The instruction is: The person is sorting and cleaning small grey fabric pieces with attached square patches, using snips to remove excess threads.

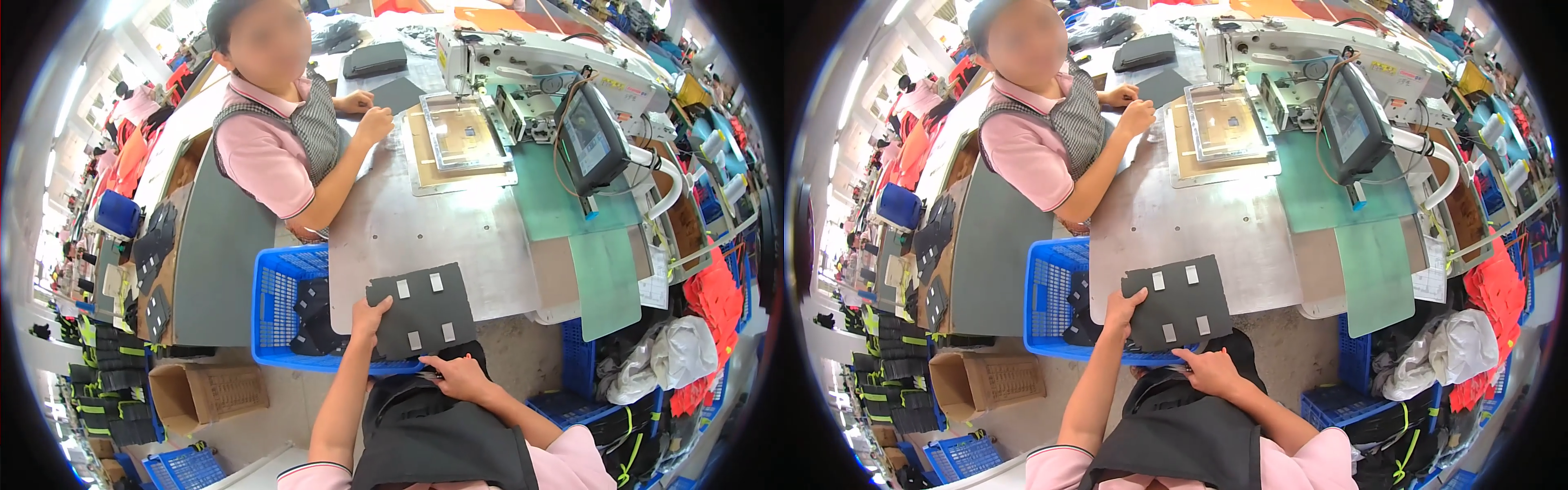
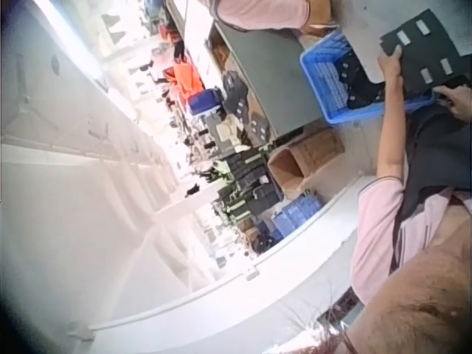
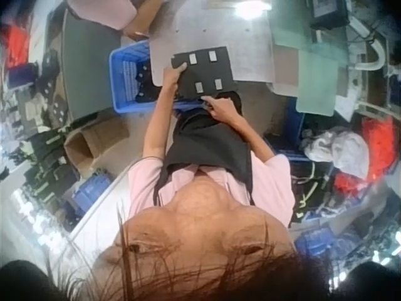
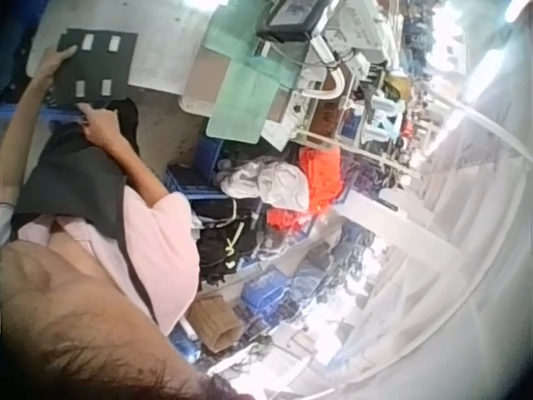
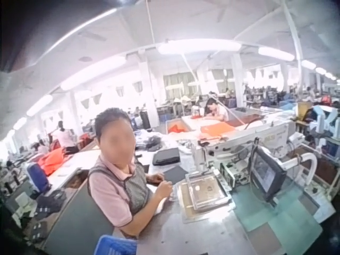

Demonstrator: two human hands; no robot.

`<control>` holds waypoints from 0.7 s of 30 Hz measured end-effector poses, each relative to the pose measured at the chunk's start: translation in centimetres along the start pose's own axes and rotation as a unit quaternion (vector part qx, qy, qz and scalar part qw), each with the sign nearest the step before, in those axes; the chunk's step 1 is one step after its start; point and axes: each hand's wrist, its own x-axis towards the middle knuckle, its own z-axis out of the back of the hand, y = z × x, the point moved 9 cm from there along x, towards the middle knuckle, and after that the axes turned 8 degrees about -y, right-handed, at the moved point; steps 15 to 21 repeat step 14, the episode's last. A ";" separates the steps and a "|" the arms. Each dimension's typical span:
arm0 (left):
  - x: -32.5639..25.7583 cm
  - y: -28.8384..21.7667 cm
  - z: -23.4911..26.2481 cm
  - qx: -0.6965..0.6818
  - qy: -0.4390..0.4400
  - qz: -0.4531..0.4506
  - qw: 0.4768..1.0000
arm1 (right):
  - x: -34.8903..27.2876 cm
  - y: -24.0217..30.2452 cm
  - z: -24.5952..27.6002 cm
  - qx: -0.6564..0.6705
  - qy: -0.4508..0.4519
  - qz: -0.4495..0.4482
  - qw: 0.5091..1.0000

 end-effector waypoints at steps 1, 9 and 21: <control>0.0 0.0 0.1 0.000 -0.002 0.004 1.000 | 0.0 0.1 -0.1 -0.005 0.010 0.004 1.000; 0.1 0.2 0.0 -0.005 0.003 0.002 1.000 | -0.5 -0.2 -0.5 -0.031 0.037 0.000 0.999; 0.4 0.4 -0.2 -0.002 0.009 0.004 1.000 | -1.1 -0.7 -0.4 -0.005 0.033 -0.006 0.999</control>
